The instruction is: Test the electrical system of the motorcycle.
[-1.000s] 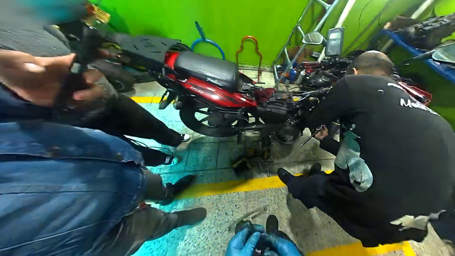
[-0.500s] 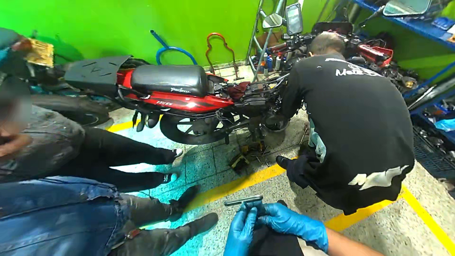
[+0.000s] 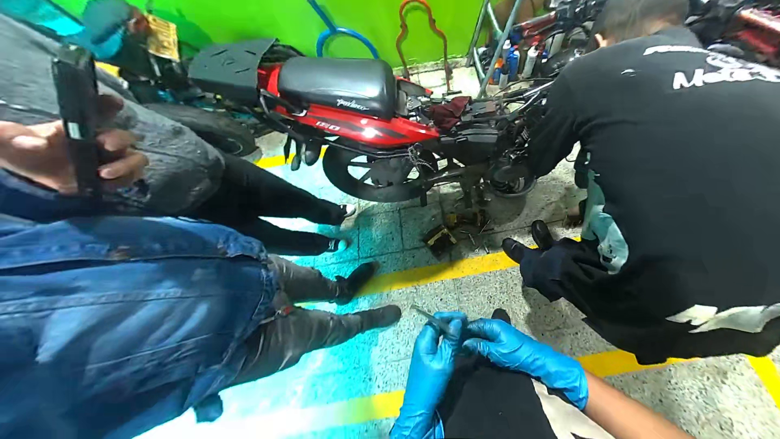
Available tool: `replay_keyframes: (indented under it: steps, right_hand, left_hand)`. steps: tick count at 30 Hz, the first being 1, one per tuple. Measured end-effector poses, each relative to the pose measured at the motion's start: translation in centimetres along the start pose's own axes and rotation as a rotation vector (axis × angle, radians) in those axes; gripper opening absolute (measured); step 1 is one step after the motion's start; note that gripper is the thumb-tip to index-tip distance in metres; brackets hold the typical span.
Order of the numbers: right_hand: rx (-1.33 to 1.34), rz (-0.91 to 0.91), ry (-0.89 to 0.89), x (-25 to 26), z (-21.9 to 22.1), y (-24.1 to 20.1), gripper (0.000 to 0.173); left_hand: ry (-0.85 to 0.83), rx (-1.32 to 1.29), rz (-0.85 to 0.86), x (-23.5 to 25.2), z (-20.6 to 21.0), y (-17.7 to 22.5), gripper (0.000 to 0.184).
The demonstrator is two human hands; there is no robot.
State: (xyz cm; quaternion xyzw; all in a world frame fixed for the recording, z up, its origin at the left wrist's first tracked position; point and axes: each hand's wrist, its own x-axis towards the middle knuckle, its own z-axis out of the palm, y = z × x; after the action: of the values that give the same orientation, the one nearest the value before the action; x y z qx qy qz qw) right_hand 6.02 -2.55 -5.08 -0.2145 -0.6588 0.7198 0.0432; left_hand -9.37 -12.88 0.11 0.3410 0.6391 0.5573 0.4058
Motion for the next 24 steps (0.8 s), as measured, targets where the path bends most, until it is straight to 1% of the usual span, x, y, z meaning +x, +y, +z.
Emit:
replay_keyframes:
  steps: [2,3,5,9,12,14,15,17,18,20,21,22,24]
  right_hand:
    - [-0.025,0.032,0.017,-0.2,0.2,1.0,0.028]
    - [-0.037,0.045,0.019,-0.3,0.2,1.4,0.028]
    - [-0.055,0.061,0.008,-0.4,0.6,1.8,0.029]
    - [-0.115,0.084,-0.089,-0.2,1.0,1.0,0.03]
    - [-0.158,0.101,-0.141,0.0,0.9,0.9,0.03]
    - [-0.152,0.099,-0.151,0.0,0.7,0.7,0.031]
    - [-0.137,0.093,-0.148,0.0,0.6,0.5,0.031]
    - [-0.088,0.087,-0.134,-0.1,0.3,0.1,0.032]
    - [-0.064,0.089,-0.121,-0.2,0.2,0.1,0.032]
    - [-0.053,0.115,-0.101,-0.2,0.1,0.3,0.033]
    - [-0.07,0.128,-0.092,-0.1,0.0,0.4,0.034]
    - [-0.096,0.139,-0.081,0.0,-0.1,0.5,0.034]
    - [-0.138,0.152,-0.065,0.2,-0.1,0.3,0.035]
  left_hand:
    - [-0.056,0.018,-0.02,-0.4,-0.3,-0.3,0.032]
    - [-0.068,0.002,-0.032,-0.7,-0.4,-0.7,0.033]
    - [-0.026,-0.037,-0.023,-1.2,-0.3,-1.4,0.029]
    - [0.189,-0.104,0.039,-1.6,-0.2,-1.6,0.02]
    - [0.389,-0.198,0.02,-0.9,-0.4,-0.5,0.006]
    - [0.492,-0.265,0.001,-0.4,-0.5,0.0,0.007]
    - [0.518,-0.276,-0.004,-0.2,-0.6,0.1,0.008]
    - [0.461,-0.254,-0.036,0.0,-0.9,0.1,0.003]
    - [0.377,-0.234,-0.048,0.0,-1.2,-0.1,0.009]
    - [0.194,-0.244,-0.077,0.1,-2.0,-1.1,0.029]
    - [0.142,-0.252,-0.097,0.1,-2.1,-1.4,0.033]
    - [0.13,-0.256,-0.115,0.1,-2.1,-1.3,0.034]
    - [0.201,-0.268,-0.106,0.0,-1.5,-0.8,0.027]
